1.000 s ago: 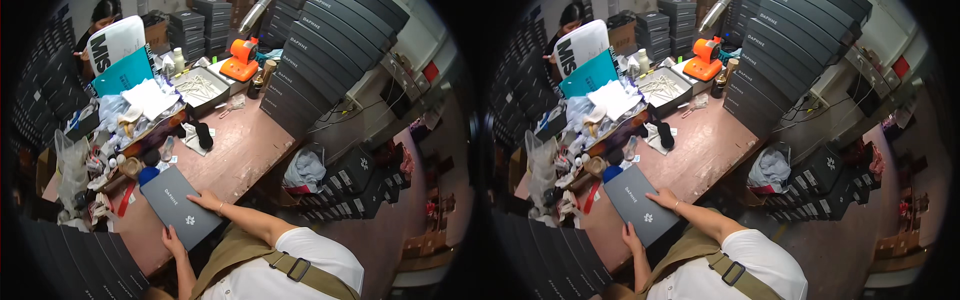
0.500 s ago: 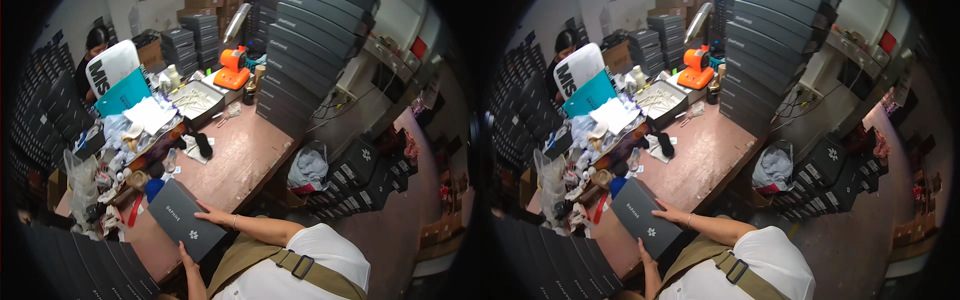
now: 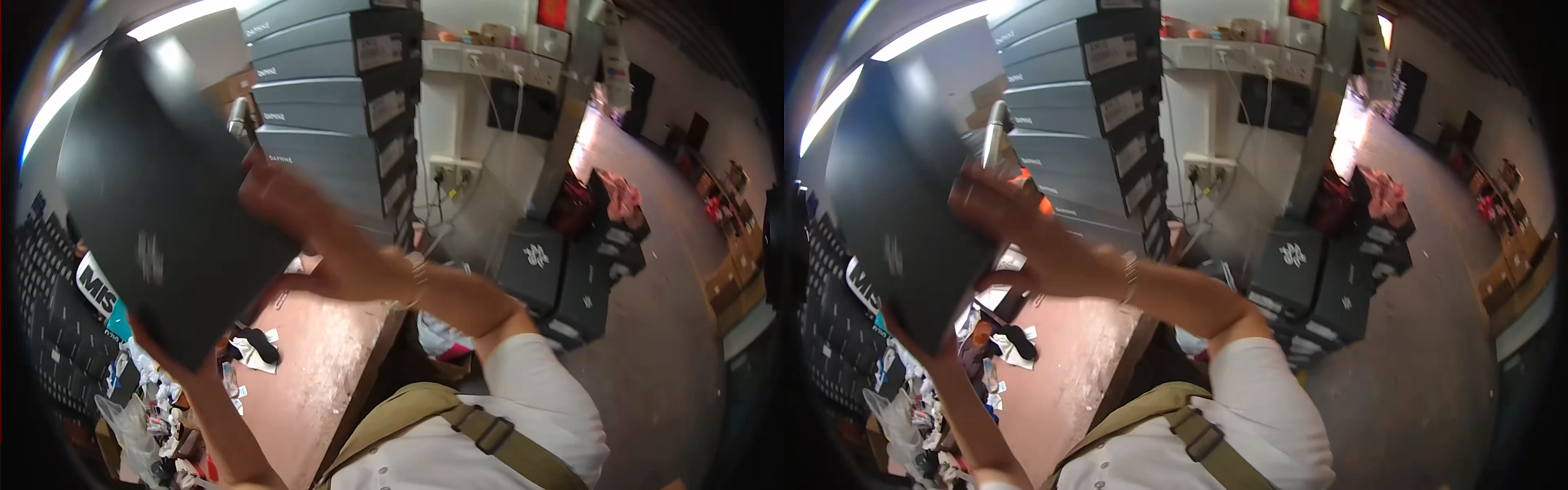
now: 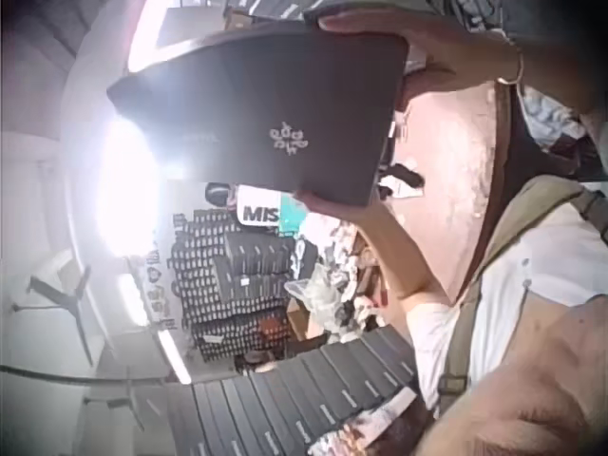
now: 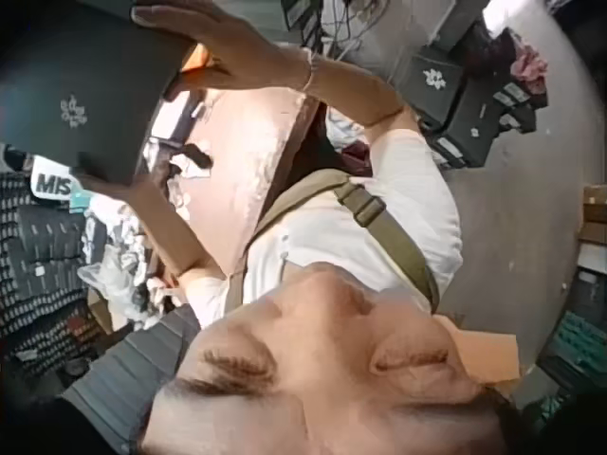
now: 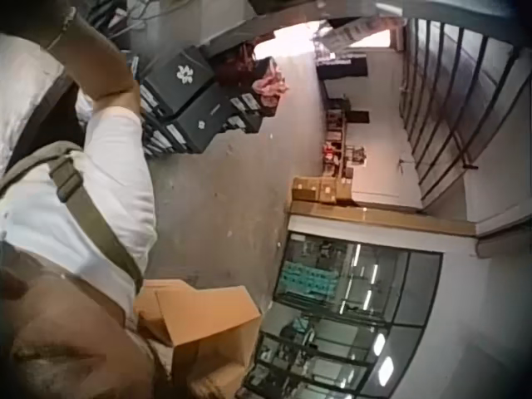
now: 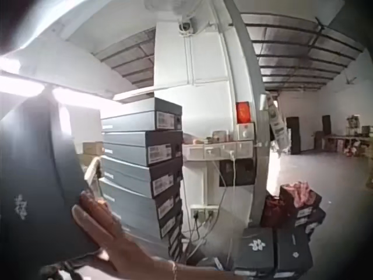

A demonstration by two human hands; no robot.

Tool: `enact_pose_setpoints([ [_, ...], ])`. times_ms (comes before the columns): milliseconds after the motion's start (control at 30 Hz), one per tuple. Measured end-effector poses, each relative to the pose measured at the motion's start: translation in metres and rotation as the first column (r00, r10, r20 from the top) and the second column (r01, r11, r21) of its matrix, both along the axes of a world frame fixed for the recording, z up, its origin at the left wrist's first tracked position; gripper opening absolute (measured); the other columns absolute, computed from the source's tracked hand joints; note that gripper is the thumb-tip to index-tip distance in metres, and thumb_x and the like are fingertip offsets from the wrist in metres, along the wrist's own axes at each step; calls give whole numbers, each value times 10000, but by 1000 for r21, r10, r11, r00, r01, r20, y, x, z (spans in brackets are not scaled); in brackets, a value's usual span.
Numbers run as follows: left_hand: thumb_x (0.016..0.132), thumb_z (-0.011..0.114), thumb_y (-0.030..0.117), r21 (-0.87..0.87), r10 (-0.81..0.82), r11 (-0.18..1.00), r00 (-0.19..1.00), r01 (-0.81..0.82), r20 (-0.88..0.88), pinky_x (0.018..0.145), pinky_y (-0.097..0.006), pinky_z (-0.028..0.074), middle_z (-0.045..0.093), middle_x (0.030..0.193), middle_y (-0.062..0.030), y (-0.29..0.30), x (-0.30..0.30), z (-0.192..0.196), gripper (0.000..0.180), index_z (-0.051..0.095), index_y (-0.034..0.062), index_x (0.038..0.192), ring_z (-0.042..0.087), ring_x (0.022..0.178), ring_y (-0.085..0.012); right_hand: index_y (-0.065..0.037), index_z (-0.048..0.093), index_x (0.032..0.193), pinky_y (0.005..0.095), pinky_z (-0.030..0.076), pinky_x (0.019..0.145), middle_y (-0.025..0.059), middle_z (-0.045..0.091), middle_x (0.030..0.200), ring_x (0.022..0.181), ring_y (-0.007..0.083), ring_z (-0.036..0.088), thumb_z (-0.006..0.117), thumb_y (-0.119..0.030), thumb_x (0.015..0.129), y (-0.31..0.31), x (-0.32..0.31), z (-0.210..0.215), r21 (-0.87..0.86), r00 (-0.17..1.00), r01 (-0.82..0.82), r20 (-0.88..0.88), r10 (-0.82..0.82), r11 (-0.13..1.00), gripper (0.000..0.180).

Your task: Inspecting black high-heeled shoes and placing them into branded boxes with protective wrapping.

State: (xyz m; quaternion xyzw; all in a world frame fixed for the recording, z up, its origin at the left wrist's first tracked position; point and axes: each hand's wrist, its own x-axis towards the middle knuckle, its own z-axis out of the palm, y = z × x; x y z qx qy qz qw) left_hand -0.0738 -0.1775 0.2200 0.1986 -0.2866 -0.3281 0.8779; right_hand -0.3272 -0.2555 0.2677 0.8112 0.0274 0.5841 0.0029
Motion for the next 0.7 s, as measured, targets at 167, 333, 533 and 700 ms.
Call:
enact_pose_setpoints([
  [167, 969, 399, 443, -267, -561, 540, 577, 799, 593, 1052, -428, 366, 515, 1319, -102, -108, -75, 161, 510, 448, 95, 1339, 503, 1207, -260, -22, 299, 1407, 377, 386, 979, 134, 441, 1327, 1186, 249, 455, 698, -338, 806, -44, -87, 126, 236, 978, -53, 211, 2, 970, 788],
  [333, 909, 444, 524, -241, -59, 929, 755, 280, 653, 1067, -468, 244, 412, 1390, -109, -174, -191, 272, 596, 423, 134, 1360, 329, 1305, -271, 19, 401, 1298, 260, 480, 858, 85, 583, 1131, 1010, 142, 576, 550, -309, 952, -139, -174, 252, 11, 995, -50, 92, 48, 999, 500],
  [533, 870, 439, 632, -281, 231, 958, 429, 55, 873, 1084, -493, 147, 268, 1483, -137, -224, -226, 305, 724, 352, 142, 1396, 188, 1375, -291, -8, 512, 1234, 323, 469, 872, 78, 619, 1092, 999, 167, 581, 493, -437, 955, -251, -203, 290, 438, 973, -191, 204, 110, 879, 512],
  [700, 921, 398, 543, -356, 364, 925, 43, -136, 930, 1093, -474, 196, 198, 1508, -160, -226, -214, 313, 702, 235, 97, 1438, 198, 1384, -303, 9, 537, 1206, 359, 464, 810, 134, 621, 1055, 947, 220, 562, 493, -467, 932, -310, -174, 288, 434, 917, -256, 392, 75, 864, 551],
])
